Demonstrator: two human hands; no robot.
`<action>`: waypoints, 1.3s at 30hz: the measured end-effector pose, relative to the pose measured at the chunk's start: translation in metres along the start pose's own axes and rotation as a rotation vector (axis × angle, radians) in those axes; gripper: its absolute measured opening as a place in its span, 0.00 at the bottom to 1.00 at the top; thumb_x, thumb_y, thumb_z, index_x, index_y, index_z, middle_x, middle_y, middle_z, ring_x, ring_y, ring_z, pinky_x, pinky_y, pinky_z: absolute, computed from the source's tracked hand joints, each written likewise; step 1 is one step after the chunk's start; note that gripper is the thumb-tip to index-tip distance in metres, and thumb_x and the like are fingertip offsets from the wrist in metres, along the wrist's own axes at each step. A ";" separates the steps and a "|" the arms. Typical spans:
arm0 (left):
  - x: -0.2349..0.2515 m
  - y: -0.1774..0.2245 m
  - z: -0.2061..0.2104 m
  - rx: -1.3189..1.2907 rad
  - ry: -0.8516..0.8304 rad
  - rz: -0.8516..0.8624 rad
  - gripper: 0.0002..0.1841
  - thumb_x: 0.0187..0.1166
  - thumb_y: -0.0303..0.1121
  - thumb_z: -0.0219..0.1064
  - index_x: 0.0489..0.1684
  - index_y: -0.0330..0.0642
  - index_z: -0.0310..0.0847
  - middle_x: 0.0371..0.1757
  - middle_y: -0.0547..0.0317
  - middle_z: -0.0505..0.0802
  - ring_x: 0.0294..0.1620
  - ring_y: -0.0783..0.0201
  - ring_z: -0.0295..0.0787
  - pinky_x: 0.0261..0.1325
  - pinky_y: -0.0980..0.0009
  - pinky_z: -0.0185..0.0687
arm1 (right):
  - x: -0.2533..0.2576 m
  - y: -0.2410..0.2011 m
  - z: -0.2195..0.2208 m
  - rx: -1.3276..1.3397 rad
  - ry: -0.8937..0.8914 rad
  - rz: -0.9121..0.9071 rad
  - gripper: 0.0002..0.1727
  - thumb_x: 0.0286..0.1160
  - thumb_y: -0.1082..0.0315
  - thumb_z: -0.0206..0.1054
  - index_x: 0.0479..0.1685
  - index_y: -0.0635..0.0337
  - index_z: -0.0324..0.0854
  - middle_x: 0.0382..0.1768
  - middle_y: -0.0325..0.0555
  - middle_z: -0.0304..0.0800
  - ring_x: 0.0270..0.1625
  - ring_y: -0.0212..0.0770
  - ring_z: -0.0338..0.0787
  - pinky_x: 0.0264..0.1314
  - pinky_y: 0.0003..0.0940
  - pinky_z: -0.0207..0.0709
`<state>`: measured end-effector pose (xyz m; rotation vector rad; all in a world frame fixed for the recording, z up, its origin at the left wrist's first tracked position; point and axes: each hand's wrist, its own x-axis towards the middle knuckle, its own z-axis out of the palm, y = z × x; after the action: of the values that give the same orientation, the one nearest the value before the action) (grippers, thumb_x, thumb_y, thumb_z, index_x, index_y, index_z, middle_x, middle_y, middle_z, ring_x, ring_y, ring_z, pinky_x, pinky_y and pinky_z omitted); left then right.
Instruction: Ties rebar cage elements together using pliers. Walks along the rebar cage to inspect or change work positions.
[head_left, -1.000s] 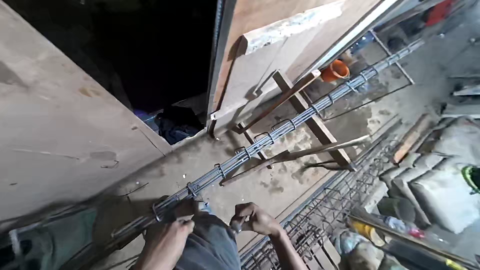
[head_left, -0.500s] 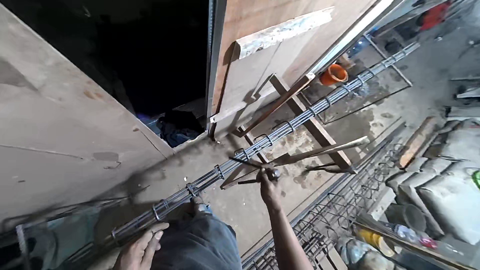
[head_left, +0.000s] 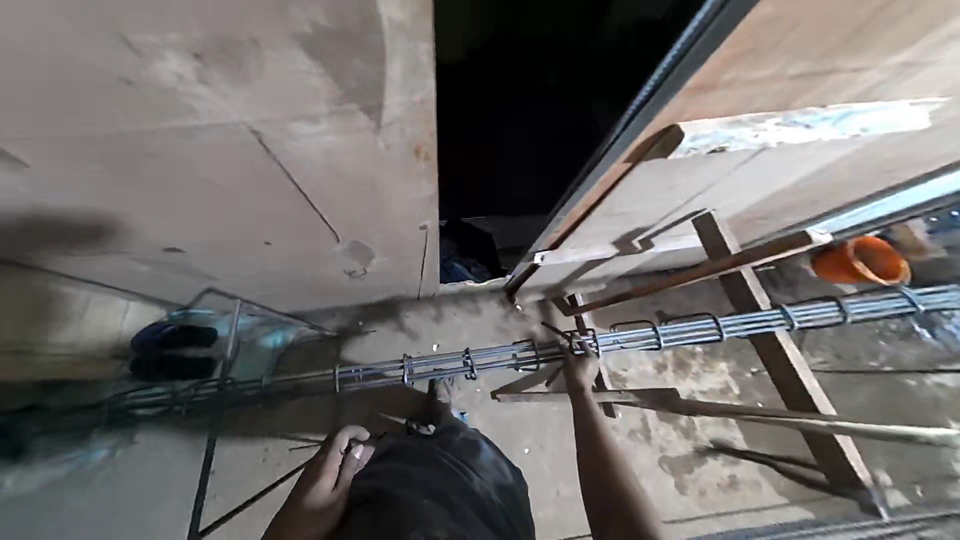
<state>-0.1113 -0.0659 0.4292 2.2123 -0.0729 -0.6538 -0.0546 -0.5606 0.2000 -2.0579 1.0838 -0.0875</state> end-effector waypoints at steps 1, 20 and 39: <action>-0.008 -0.005 0.000 -0.028 0.027 -0.012 0.20 0.89 0.39 0.51 0.69 0.37 0.77 0.61 0.46 0.89 0.62 0.59 0.87 0.68 0.59 0.83 | -0.002 -0.001 -0.003 -0.010 -0.016 0.052 0.34 0.68 0.61 0.81 0.74 0.64 0.79 0.62 0.70 0.87 0.66 0.66 0.86 0.71 0.66 0.75; -0.083 0.027 0.036 -1.177 0.274 0.166 0.22 0.94 0.29 0.38 0.77 0.33 0.71 0.52 0.47 0.96 0.54 0.51 0.97 0.64 0.56 0.92 | -0.351 -0.137 -0.040 0.040 -0.888 -1.050 0.10 0.86 0.67 0.60 0.50 0.60 0.86 0.44 0.51 0.93 0.49 0.47 0.93 0.58 0.50 0.86; -0.049 0.048 0.075 -1.278 0.295 0.088 0.21 0.95 0.31 0.36 0.78 0.40 0.70 0.55 0.61 0.96 0.55 0.62 0.96 0.67 0.63 0.91 | -0.288 -0.098 -0.074 -0.274 -0.871 -0.908 0.15 0.87 0.60 0.60 0.65 0.50 0.83 0.52 0.51 0.91 0.47 0.54 0.93 0.48 0.58 0.86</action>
<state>-0.1814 -0.1374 0.4445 1.0255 0.3161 -0.1799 -0.2004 -0.3668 0.3983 -2.2941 -0.4054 0.4853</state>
